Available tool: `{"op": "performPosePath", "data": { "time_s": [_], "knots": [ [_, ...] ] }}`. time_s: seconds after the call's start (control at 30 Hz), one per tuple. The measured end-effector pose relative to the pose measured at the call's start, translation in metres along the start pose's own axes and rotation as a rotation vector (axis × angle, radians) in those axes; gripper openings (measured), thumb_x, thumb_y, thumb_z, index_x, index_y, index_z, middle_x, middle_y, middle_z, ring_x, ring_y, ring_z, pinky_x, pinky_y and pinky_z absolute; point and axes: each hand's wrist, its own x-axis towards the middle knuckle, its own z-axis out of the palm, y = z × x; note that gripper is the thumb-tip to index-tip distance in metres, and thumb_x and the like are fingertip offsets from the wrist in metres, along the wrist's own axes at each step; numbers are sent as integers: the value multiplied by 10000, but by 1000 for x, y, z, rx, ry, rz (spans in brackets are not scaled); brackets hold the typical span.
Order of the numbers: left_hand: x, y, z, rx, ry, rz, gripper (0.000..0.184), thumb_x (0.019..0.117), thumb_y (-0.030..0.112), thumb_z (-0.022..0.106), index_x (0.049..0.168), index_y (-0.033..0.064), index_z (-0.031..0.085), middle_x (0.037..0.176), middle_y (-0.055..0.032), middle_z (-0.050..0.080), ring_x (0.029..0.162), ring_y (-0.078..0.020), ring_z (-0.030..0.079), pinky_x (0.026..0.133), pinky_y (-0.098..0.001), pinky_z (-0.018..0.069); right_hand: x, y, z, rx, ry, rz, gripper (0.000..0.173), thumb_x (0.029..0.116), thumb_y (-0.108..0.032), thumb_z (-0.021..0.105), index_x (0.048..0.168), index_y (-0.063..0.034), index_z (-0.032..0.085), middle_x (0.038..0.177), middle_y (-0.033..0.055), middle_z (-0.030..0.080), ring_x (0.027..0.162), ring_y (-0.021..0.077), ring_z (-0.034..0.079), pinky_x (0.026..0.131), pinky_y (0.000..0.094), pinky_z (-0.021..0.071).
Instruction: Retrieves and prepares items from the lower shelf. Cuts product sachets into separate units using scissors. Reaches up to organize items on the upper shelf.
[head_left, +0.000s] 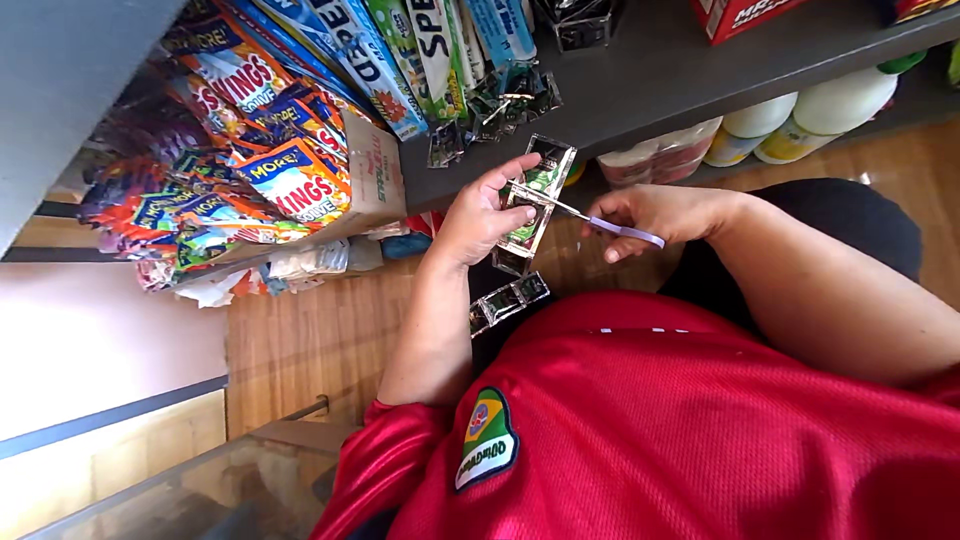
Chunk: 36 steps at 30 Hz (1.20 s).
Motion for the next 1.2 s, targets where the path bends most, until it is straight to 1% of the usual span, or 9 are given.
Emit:
{"op": "performPosePath", "data": {
  "time_s": [0.23, 0.33, 0.47, 0.63, 0.7, 0.83, 0.97, 1.07, 1.2],
  "knots": [
    [1, -3, -1, -51, -11, 0, 679, 811, -164, 617, 1455, -7, 470, 1301, -91, 639, 1039, -113, 681, 897, -288, 582, 0, 1, -1, -4, -2, -14, 300, 842, 2, 766, 1114, -37, 645, 707, -18, 614, 533, 24, 522, 496, 163, 431],
    [2, -4, -1, -102, -32, 18, 697, 792, -161, 624, 1450, -7, 452, 1245, -77, 665, 1010, -118, 695, 896, -300, 591, -1, -1, -1, 8, -2, -16, 297, 837, 27, 763, 1104, -34, 646, 712, -14, 626, 527, 22, 528, 491, 164, 439],
    [2, -8, -3, -156, -55, 11, 699, 790, -128, 644, 1449, 7, 456, 1213, -63, 676, 1006, -122, 696, 898, -308, 591, -1, 0, 0, 14, -9, -21, 312, 829, 34, 761, 1109, -34, 642, 713, -20, 627, 533, 18, 532, 499, 160, 444],
    [1, -16, 4, -247, -78, -31, 673, 778, -106, 644, 1419, 23, 485, 1176, -33, 693, 988, -108, 697, 882, -296, 591, 2, 5, 4, 21, -17, -66, 347, 821, -24, 781, 1134, -43, 632, 731, -30, 615, 572, 7, 530, 523, 152, 432],
    [1, -19, 7, -272, -89, -41, 658, 780, -95, 650, 1409, 26, 500, 1167, -26, 704, 991, -105, 699, 886, -295, 589, 4, 6, 5, 6, -26, -67, 364, 825, -47, 780, 1153, -36, 623, 768, -17, 624, 611, 19, 547, 563, 168, 458],
    [2, -20, 6, -284, -122, -40, 657, 790, -92, 652, 1418, 22, 497, 1185, -21, 697, 1008, -100, 694, 897, -288, 584, 4, 6, 6, 5, -26, -66, 364, 829, -62, 780, 1157, -46, 622, 760, -27, 621, 599, 6, 538, 556, 159, 451],
    [2, -18, 5, -278, -123, -38, 658, 782, -98, 654, 1412, 20, 508, 1190, -28, 704, 1021, -107, 698, 909, -299, 585, 5, 5, 6, 1, -8, -66, 330, 833, -15, 786, 1129, -44, 643, 708, -26, 616, 521, 4, 495, 485, 153, 409],
    [4, -17, 5, -280, -130, -40, 656, 784, -114, 641, 1411, 18, 503, 1190, -36, 703, 1017, -115, 700, 906, -303, 586, 5, 5, 5, -5, -3, -50, 332, 833, -10, 789, 1129, -49, 644, 709, -24, 620, 524, 10, 504, 490, 154, 415],
    [2, -21, 8, -247, -147, -70, 671, 783, -85, 659, 1426, 16, 497, 1198, -30, 693, 1014, -98, 687, 897, -287, 581, 6, 7, 9, -9, -2, -47, 374, 826, -35, 794, 1162, -31, 629, 754, -8, 633, 564, 17, 530, 523, 163, 445]
  ]
}}
